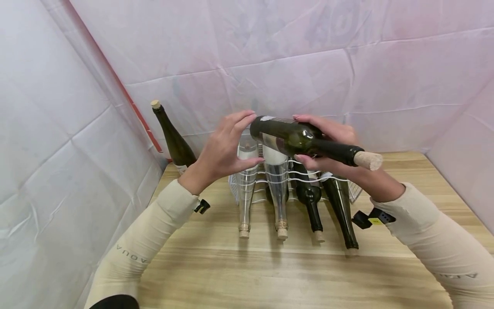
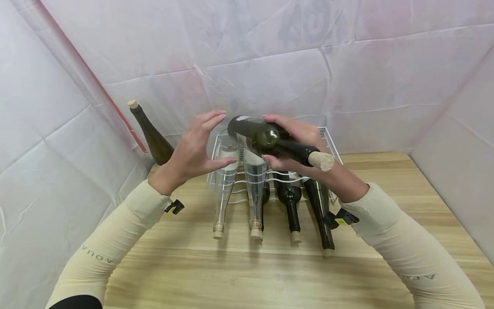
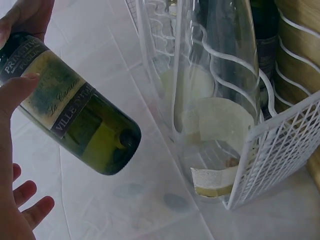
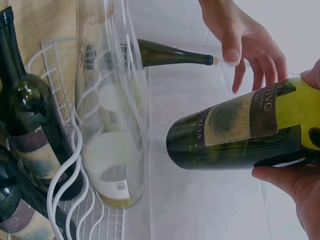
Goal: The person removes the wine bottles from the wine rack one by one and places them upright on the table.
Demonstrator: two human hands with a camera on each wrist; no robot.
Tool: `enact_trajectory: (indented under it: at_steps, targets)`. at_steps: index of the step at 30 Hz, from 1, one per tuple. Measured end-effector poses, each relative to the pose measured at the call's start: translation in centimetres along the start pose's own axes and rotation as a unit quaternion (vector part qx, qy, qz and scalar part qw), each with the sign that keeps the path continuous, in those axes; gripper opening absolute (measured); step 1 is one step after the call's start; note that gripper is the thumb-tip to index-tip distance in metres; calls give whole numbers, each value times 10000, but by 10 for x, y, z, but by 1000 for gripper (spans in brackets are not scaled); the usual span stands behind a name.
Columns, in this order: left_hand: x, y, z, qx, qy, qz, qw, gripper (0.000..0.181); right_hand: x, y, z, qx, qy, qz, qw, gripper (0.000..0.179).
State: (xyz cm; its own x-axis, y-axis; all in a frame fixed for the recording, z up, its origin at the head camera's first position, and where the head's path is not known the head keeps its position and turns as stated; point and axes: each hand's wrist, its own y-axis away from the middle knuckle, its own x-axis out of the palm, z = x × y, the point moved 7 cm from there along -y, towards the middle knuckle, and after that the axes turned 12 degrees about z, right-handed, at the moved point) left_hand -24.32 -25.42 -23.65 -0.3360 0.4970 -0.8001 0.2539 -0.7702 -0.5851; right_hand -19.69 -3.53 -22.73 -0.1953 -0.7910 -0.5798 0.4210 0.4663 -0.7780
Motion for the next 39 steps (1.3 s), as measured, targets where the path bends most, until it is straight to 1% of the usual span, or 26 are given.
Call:
enact_trajectory:
  at_steps: [7, 11, 16, 20, 23, 27, 30, 36, 39]
  targets:
    - [4, -5, -6, 108, 85, 73, 9999, 99, 7, -2, 2, 83, -100, 100, 9999, 74]
    - [7, -7, -10, 158, 99, 112, 9998, 99, 10, -3, 5, 147, -27, 188, 9997, 74]
    - [8, -8, -13, 231, 145, 90, 9996, 96, 13, -4, 8, 102, 49, 200, 9997, 76]
    - [8, -8, -14, 261, 144, 30, 9995, 94, 17, -4, 10, 56, -14, 305, 9995, 78]
    - [10, -8, -15, 269, 146, 60, 9995, 94, 21, -4, 11, 64, -20, 381, 9993, 81]
    - [14, -9, -16, 310, 177, 156, 9992, 92, 24, -4, 12, 66, 89, 368, 9993, 82]
    - [16, -10, -17, 333, 226, 188, 9990, 90, 26, -4, 12, 70, 45, 369, 9993, 82]
    - [19, -9, -19, 372, 192, 144, 9990, 89, 30, -5, 12, 1, -182, 203, 9996, 81]
    - [19, -9, -20, 438, 133, 67, 9989, 87, 31, -6, 12, 3, -192, 128, 9997, 82]
